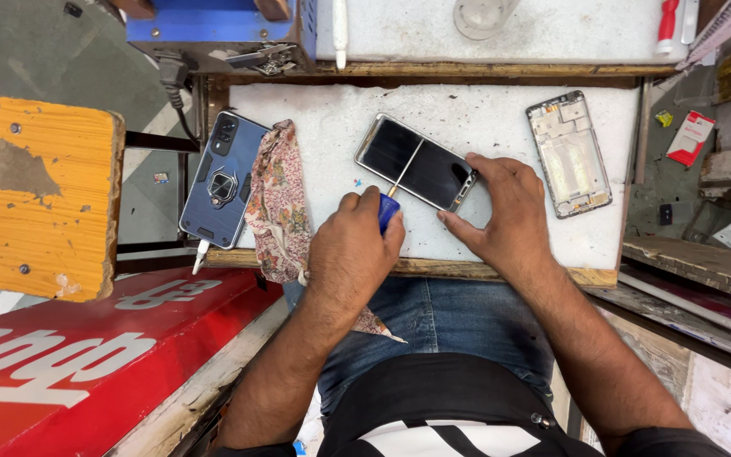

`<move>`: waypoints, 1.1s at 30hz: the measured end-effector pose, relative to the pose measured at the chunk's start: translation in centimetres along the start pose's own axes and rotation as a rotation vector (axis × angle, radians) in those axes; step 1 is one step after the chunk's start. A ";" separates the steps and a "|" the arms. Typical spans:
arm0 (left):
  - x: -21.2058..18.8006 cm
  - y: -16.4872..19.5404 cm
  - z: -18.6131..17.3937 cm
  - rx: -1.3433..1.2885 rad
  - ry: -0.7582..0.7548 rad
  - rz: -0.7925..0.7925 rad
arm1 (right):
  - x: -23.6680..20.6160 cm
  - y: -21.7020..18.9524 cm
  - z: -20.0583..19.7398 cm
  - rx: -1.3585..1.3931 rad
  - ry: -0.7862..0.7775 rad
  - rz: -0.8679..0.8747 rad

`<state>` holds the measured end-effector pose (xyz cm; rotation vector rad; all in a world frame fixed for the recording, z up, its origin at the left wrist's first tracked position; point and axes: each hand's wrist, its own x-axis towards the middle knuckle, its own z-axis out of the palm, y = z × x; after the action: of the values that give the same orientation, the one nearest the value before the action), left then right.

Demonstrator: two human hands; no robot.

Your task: The person wipes a smartphone screen with a cloth, then uses a screwdriver to press along the screen edges, and continues wiping the screen repeatedly. The person also sprays liquid onto the cloth and wipes the screen again.

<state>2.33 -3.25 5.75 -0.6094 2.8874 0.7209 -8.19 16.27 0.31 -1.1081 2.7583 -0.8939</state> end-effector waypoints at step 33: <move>0.8 -1.3 -1.2 0.018 -0.009 -0.085 | 0.1 0.1 0.0 0.028 0.015 -0.074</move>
<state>2.15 -5.16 6.13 -0.7206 2.8369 0.6842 -8.32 16.25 0.27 -1.2118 2.7239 -0.9496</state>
